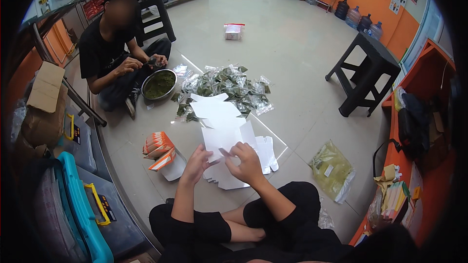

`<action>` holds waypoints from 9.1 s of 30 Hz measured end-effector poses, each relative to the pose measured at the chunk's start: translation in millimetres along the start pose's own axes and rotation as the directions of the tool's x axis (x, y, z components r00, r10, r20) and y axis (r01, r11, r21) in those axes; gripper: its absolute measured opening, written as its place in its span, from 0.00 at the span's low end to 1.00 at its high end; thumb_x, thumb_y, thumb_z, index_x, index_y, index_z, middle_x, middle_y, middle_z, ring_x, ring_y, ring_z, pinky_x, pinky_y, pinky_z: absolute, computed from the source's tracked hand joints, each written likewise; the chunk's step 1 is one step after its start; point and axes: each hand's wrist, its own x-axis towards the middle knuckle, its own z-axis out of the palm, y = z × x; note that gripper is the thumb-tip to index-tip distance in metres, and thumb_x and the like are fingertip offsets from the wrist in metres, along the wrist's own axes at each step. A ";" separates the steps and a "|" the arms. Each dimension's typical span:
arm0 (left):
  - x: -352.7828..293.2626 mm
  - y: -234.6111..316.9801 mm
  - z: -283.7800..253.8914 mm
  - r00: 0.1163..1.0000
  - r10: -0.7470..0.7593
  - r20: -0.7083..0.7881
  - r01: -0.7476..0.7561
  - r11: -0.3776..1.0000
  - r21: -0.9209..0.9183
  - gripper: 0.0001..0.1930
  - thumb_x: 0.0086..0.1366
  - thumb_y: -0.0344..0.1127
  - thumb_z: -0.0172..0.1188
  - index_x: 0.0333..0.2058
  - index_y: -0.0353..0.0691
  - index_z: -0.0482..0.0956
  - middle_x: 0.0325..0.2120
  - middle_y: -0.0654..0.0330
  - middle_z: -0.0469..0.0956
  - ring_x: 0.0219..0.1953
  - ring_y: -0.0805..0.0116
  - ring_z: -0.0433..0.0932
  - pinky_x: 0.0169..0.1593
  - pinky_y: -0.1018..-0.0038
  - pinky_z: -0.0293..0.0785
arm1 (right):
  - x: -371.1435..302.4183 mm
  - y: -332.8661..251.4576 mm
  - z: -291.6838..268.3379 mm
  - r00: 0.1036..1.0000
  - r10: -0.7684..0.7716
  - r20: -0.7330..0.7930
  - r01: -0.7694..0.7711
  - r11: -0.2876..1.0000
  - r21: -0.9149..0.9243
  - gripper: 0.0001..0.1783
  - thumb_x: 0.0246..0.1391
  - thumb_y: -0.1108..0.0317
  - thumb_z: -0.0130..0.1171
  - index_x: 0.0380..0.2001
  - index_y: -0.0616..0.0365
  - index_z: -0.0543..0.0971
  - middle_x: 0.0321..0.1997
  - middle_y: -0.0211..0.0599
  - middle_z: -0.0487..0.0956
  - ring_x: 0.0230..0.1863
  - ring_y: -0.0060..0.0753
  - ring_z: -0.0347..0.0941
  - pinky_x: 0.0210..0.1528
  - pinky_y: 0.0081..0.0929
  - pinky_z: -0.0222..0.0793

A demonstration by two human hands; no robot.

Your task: The person assembles a paper food box by hand, folding the flaps and interlocking the tabs.

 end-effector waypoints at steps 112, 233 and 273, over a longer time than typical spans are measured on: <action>-3.7 -41.0 48.1 0.948 0.120 -0.295 -0.146 0.987 -0.068 0.13 0.63 0.31 0.56 0.44 0.33 0.70 0.40 0.59 0.73 0.43 0.74 0.74 0.50 0.78 0.73 | -1.1 19.6 -2.1 0.988 0.102 -0.113 -0.109 0.992 -0.058 0.06 0.44 0.68 0.63 0.28 0.55 0.81 0.29 0.35 0.74 0.34 0.36 0.67 0.37 0.25 0.62; 19.3 -51.6 15.7 0.877 0.474 -0.075 -0.370 0.768 0.523 0.12 0.56 0.33 0.64 0.38 0.35 0.80 0.33 0.61 0.79 0.35 0.75 0.76 0.37 0.76 0.71 | 0.2 26.2 6.0 0.934 0.349 -0.075 -0.325 0.918 0.226 0.08 0.48 0.68 0.61 0.28 0.62 0.77 0.27 0.34 0.75 0.19 0.21 0.69 0.23 0.18 0.65; 10.0 -52.3 12.9 0.929 0.353 -0.112 -0.242 0.807 0.539 0.09 0.61 0.29 0.55 0.39 0.36 0.78 0.32 0.62 0.78 0.34 0.75 0.75 0.39 0.76 0.71 | 1.2 28.3 -5.9 0.974 0.225 -0.004 -0.214 0.933 0.289 0.07 0.45 0.70 0.63 0.26 0.63 0.78 0.24 0.37 0.76 0.24 0.25 0.73 0.27 0.21 0.67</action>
